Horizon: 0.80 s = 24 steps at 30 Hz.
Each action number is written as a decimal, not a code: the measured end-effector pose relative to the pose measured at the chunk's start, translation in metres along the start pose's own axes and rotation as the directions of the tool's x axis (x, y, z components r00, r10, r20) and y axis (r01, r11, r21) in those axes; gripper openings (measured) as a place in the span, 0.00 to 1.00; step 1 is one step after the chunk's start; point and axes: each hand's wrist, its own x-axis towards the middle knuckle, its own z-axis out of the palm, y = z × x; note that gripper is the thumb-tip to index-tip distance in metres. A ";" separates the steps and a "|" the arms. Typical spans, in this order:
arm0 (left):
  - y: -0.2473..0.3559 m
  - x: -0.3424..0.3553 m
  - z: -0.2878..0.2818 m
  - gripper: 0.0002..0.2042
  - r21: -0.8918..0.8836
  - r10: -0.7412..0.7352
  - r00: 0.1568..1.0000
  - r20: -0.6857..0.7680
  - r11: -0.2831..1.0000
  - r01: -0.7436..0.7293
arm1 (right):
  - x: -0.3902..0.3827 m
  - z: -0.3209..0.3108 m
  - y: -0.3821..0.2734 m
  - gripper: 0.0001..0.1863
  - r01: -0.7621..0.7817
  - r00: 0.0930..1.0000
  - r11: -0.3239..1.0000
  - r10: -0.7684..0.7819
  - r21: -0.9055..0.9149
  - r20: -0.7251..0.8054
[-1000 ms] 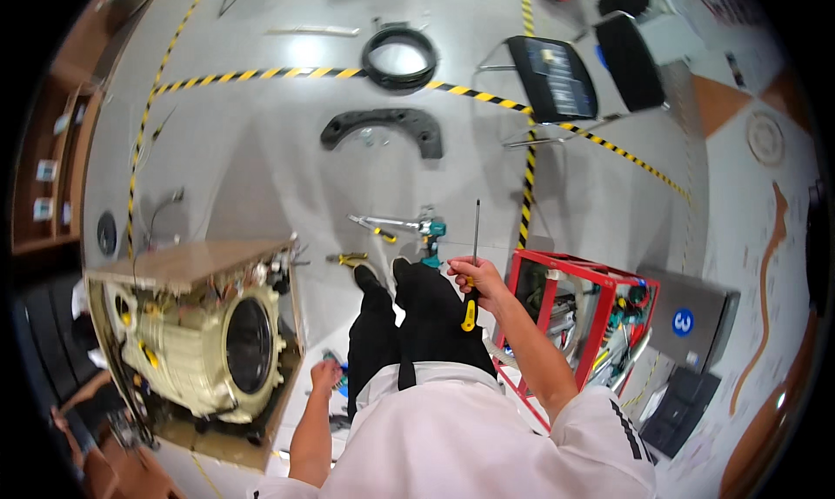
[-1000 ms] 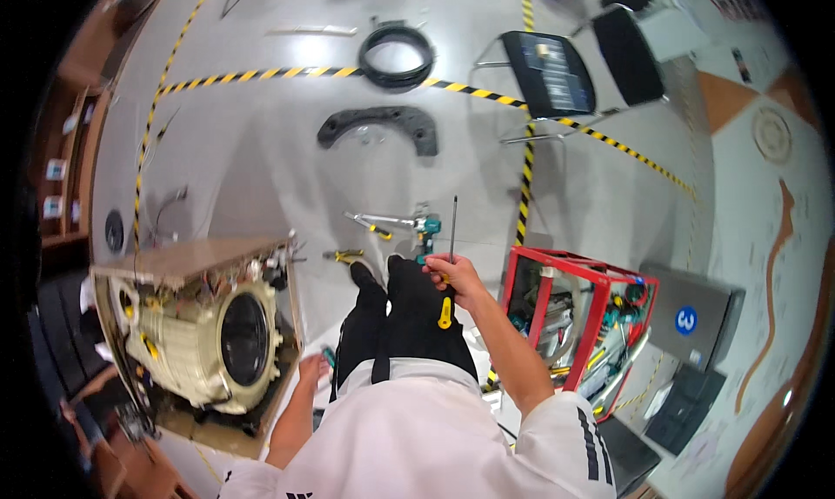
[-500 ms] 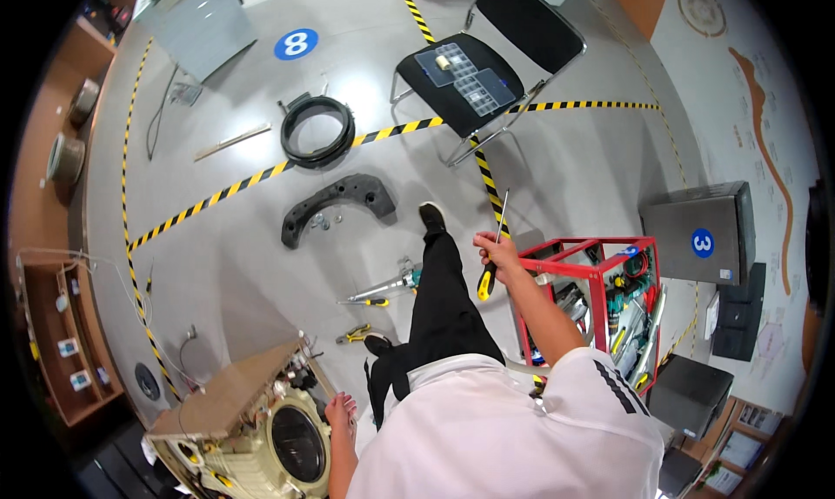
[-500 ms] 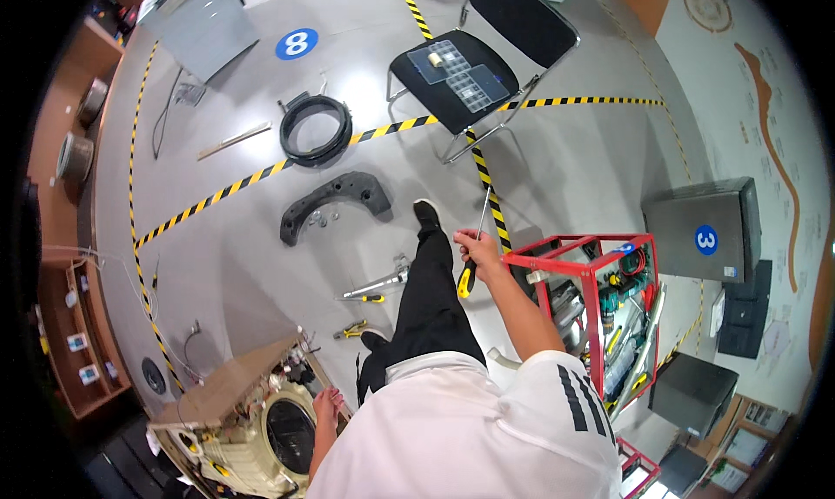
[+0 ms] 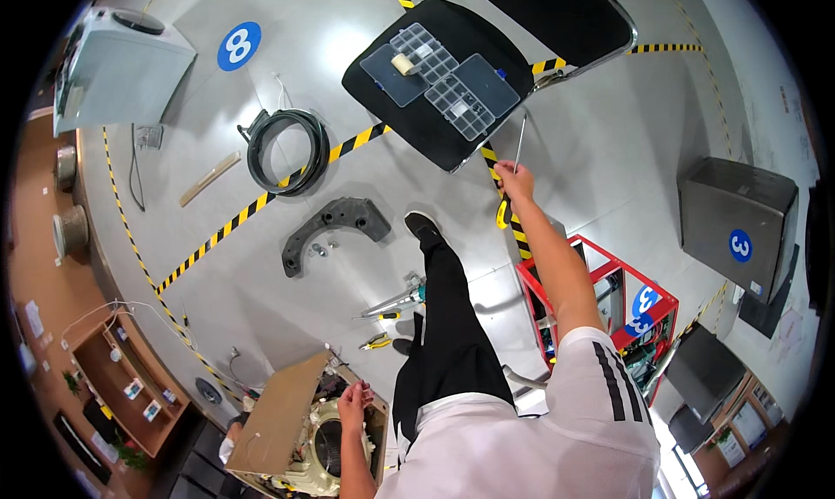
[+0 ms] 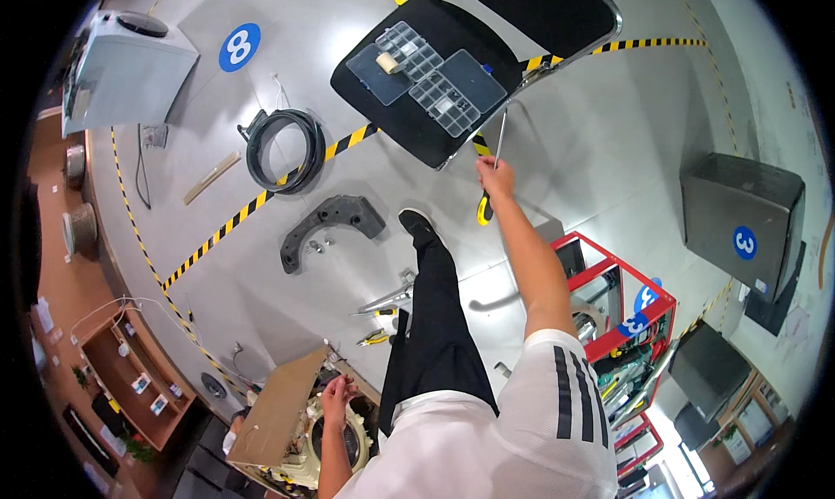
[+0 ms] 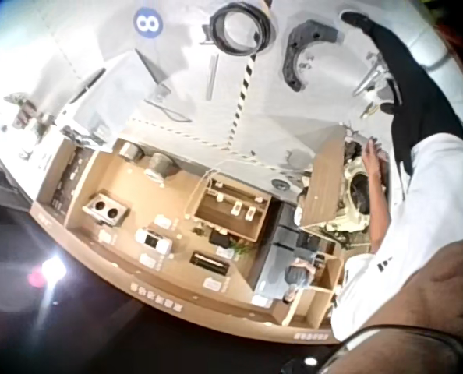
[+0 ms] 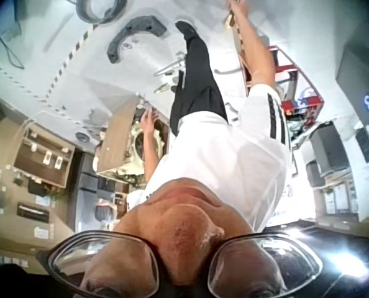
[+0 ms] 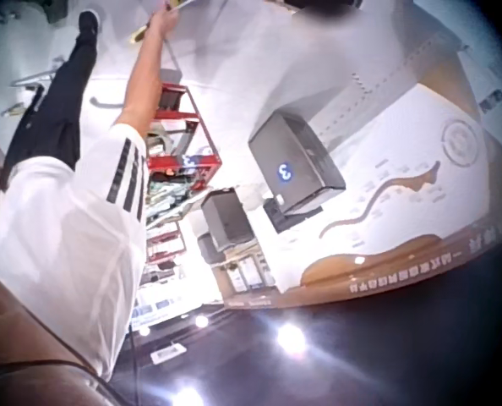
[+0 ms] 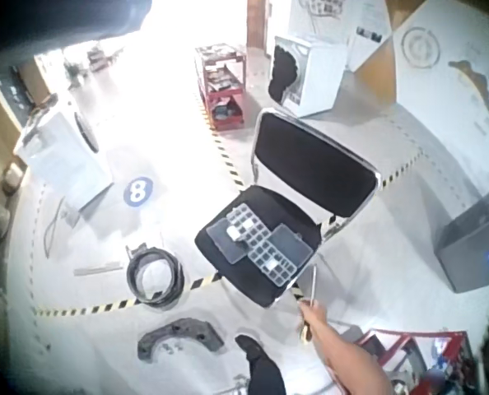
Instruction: The person removes the door seal and various internal components from a washing machine tub, then uses a screwdriver and pliers to disconnect wiring and fasteners from the lower assembly.
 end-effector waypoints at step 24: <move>0.063 0.004 0.062 0.14 0.101 -0.213 0.974 -0.081 0.970 0.221 | 0.153 0.051 -0.017 0.10 0.342 0.910 0.769 -0.415 -0.541 -0.015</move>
